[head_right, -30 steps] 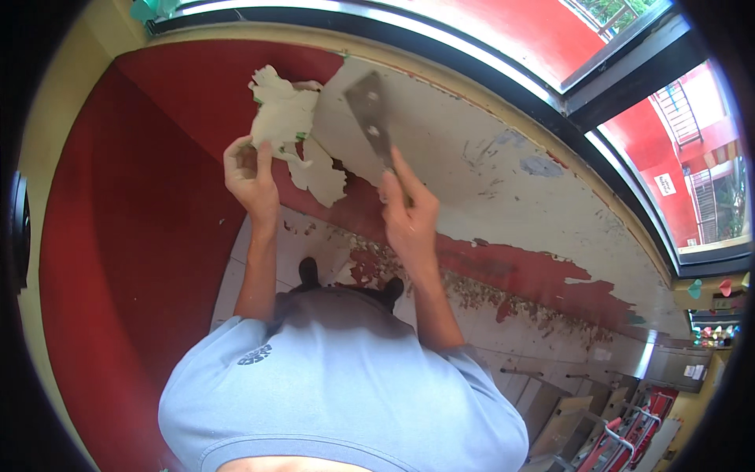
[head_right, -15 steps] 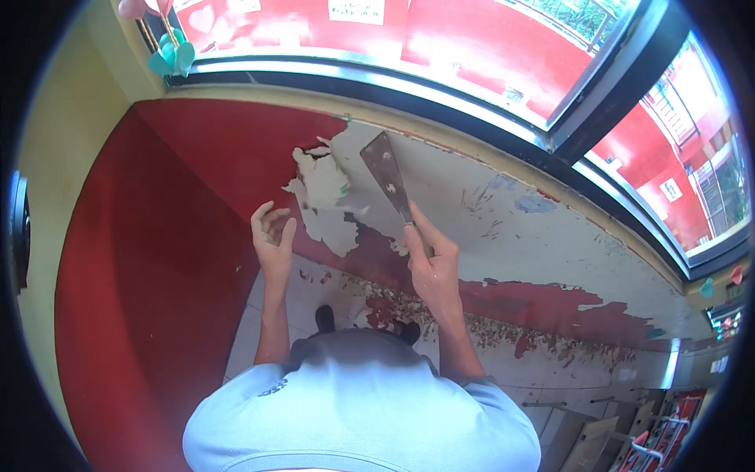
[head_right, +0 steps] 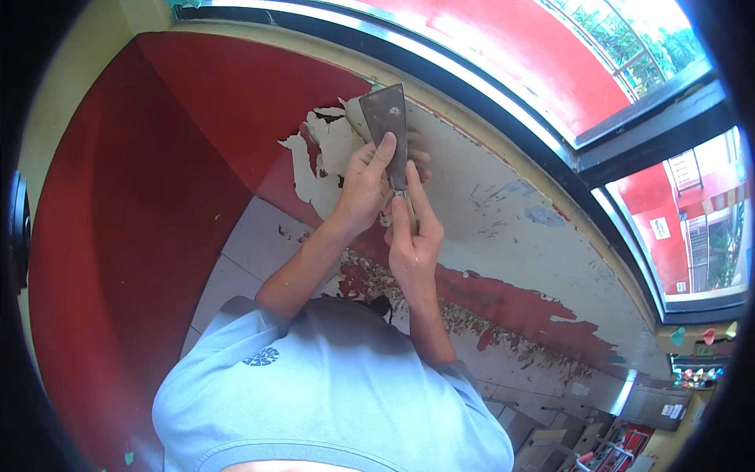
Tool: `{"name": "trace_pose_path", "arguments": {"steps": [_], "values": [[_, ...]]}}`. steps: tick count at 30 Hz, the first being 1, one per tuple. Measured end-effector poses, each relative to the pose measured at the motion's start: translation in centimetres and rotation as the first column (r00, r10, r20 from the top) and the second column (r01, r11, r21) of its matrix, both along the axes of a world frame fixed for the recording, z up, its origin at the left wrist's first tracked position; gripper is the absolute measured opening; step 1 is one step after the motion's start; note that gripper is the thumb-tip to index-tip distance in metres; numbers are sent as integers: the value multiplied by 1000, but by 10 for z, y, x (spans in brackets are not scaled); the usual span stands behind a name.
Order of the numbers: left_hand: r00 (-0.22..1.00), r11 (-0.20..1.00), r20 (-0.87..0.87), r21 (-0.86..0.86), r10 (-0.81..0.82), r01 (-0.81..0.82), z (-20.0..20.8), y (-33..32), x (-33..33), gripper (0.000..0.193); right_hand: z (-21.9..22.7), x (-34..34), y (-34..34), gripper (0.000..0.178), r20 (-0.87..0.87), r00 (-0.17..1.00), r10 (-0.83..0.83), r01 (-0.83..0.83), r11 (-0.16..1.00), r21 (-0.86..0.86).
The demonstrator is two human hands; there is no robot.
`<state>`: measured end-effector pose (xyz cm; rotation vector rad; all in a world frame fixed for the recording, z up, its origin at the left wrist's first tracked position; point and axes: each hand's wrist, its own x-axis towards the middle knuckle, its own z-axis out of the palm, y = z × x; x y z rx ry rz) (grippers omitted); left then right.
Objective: The person scrapes peeling paint from a red wall using a handheld metal scraper, collecting paint chips as they work.
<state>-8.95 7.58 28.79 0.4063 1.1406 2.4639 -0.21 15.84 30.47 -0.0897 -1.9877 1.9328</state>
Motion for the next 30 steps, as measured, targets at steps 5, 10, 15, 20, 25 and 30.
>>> {"name": "trace_pose_path", "arguments": {"steps": [5, 10, 15, 20, 25, 30], "values": [[977, 973, 204, 203, 68, -110, 0, 17, 0, 40, 6, 19, 4, 47, 83, 995, -61, 48, 988, 146], [980, 954, 192, 278, 57, -110, 5, 13, 2, 43, 10, 17, -2, 47, 58, 998, -16, 11, 997, 81], [975, 950, 187, 262, 122, -169, 6, 13, -17, 36, 22, 0, 3, 45, 114, 993, -1, -7, 997, 71], [973, 961, 209, 236, 94, -143, 5, 16, -8, 35, 18, 8, 14, 44, 124, 992, -22, 5, 991, 132], [961, 943, 233, 258, 150, -210, 9, 18, -10, 35, 24, 1, 18, 44, 157, 988, 10, -18, 998, 53], [957, 988, 284, 119, 60, -97, 7, 24, 5, 37, 18, 20, 25, 45, 141, 989, -47, 25, 987, 158]]}}
